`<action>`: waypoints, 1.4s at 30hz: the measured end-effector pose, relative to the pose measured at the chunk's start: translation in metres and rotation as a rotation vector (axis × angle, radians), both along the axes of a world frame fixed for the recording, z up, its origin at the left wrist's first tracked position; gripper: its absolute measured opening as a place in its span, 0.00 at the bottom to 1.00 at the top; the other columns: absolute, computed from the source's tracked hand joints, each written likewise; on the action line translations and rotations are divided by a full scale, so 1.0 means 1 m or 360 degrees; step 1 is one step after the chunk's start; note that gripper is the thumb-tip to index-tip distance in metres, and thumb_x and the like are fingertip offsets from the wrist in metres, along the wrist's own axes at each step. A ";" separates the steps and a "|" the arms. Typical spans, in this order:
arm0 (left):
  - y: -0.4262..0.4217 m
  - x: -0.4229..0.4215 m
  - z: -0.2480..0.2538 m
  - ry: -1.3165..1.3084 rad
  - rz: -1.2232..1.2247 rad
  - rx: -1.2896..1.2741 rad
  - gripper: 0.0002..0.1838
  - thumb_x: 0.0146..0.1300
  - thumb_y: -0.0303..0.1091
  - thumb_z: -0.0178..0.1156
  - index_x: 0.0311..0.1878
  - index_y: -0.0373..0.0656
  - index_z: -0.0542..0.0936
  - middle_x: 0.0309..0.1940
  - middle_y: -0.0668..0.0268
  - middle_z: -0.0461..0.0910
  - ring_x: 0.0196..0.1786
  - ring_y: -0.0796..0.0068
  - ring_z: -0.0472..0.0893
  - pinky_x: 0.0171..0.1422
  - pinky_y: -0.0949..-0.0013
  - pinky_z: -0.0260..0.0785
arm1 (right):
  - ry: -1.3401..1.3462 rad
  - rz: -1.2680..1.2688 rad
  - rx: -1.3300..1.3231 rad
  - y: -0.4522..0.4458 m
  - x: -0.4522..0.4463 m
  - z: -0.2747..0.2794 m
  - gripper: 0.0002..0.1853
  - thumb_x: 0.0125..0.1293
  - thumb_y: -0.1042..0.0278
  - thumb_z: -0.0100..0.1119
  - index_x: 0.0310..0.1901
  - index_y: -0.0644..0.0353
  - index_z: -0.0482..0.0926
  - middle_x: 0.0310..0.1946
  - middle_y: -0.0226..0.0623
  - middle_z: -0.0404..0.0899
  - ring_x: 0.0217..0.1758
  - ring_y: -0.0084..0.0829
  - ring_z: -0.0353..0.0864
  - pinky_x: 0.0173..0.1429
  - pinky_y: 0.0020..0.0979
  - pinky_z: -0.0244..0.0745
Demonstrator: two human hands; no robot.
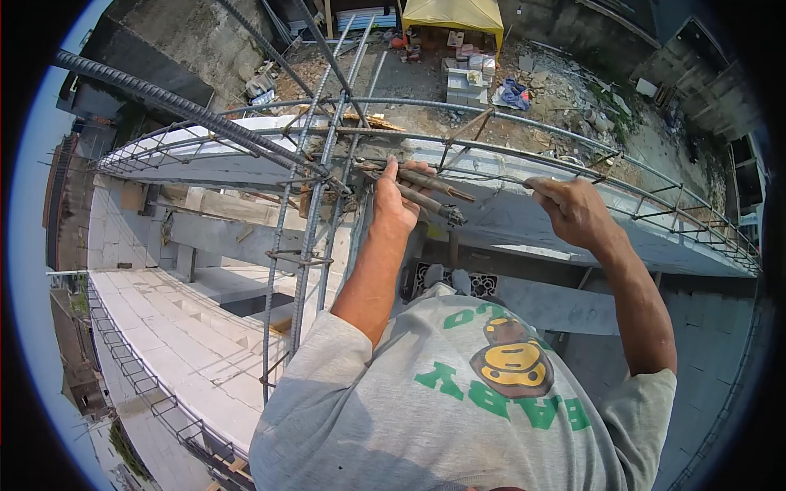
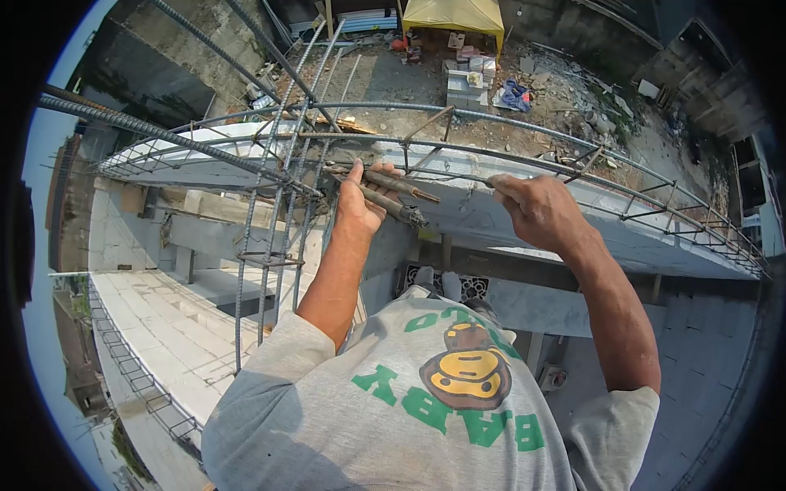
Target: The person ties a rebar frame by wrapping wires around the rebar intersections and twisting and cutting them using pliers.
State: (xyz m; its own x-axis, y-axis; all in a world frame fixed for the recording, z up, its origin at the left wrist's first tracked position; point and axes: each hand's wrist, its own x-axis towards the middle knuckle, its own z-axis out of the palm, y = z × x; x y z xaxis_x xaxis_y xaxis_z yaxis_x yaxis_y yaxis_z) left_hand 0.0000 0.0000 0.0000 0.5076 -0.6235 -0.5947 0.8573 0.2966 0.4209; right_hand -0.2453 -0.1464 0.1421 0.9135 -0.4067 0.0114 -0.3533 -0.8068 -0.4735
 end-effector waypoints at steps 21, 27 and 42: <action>0.025 0.001 -0.009 -0.0214 -0.0216 -0.0164 0.18 0.65 0.50 0.59 0.35 0.44 0.73 0.25 0.68 0.74 0.34 0.67 0.78 0.41 0.60 0.72 | 0.0380 -0.0106 0.1592 0.072 -0.018 -0.130 0.26 0.67 0.45 0.54 0.50 0.62 0.80 0.33 0.37 0.83 0.36 0.27 0.80 0.42 0.31 0.74; 0.027 -0.003 0.011 -0.0020 -0.0155 -0.0438 0.17 0.65 0.50 0.59 0.35 0.47 0.72 0.26 0.69 0.73 0.34 0.69 0.76 0.45 0.63 0.70 | 0.0062 -0.0496 0.2307 0.077 0.054 -0.102 0.40 0.66 0.29 0.41 0.53 0.66 0.74 0.36 0.41 0.80 0.39 0.31 0.80 0.46 0.32 0.78; 0.050 0.011 0.003 -0.0267 -0.0560 -0.0436 0.20 0.63 0.44 0.62 0.52 0.41 0.75 0.42 0.61 0.80 0.49 0.64 0.80 0.59 0.54 0.73 | 0.0305 0.0081 0.3140 0.072 0.110 -0.109 0.25 0.70 0.57 0.52 0.60 0.67 0.66 0.46 0.54 0.78 0.44 0.42 0.83 0.44 0.40 0.82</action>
